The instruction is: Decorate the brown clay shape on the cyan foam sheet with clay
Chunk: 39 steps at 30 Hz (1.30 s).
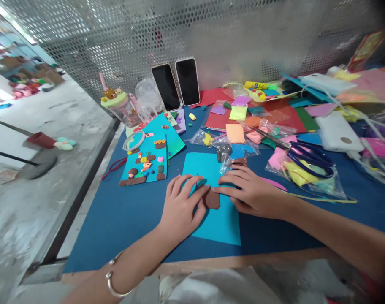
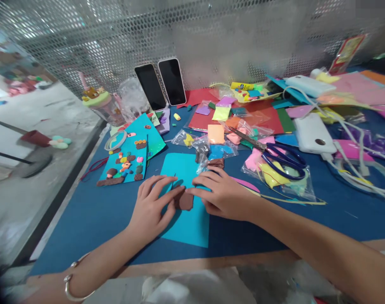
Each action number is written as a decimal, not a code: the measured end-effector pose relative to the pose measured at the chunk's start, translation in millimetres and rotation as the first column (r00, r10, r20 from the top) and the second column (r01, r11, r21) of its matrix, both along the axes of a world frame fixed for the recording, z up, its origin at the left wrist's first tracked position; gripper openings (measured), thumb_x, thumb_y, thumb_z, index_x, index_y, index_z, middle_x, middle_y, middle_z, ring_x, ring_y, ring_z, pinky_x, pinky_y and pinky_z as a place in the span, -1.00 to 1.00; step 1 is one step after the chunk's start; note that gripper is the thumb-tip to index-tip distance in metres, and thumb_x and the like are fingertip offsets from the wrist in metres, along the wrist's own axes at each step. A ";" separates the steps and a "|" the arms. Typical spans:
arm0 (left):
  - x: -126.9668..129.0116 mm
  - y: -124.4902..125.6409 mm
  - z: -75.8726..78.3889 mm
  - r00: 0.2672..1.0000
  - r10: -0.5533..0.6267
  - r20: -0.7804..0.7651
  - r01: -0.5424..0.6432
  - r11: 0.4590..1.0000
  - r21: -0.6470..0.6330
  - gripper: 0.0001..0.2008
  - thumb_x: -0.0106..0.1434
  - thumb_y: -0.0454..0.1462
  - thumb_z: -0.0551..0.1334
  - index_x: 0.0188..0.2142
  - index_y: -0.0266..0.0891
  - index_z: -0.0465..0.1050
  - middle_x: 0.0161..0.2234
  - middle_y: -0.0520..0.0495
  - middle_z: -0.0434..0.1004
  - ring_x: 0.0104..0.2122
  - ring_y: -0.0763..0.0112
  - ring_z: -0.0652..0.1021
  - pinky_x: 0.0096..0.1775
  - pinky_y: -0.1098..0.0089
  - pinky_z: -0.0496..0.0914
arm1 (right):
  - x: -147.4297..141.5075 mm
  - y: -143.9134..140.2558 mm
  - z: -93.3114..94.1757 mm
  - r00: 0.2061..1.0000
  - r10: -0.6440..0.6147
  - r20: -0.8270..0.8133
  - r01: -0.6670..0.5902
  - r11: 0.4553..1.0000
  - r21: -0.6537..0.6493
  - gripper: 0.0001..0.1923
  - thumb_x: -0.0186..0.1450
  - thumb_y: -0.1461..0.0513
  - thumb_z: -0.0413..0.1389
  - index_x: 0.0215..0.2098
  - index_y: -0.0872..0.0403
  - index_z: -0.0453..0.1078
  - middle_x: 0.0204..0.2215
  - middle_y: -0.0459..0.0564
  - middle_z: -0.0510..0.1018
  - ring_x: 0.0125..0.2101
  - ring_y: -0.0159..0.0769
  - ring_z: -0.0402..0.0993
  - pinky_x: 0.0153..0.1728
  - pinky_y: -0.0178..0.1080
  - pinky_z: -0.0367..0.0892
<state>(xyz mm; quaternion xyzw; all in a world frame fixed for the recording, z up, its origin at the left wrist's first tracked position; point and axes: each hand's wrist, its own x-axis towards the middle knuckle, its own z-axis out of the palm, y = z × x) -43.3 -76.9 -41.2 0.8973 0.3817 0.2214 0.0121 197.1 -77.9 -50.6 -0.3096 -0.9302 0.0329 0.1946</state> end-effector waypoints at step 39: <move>-12.9 22.7 0.6 0.955 0.065 0.289 -0.050 0.997 -0.059 -0.80 0.24 -0.38 0.13 -0.25 -0.16 0.52 -0.14 -0.07 0.51 -0.06 0.23 0.43 0.01 0.13 0.26 | -4.9 27.6 -10.8 0.877 -0.402 -0.264 0.459 0.864 0.207 -0.73 0.38 0.17 -0.03 -0.13 0.13 0.45 -0.20 0.17 0.56 -0.12 -0.09 0.44 -0.08 -0.02 0.26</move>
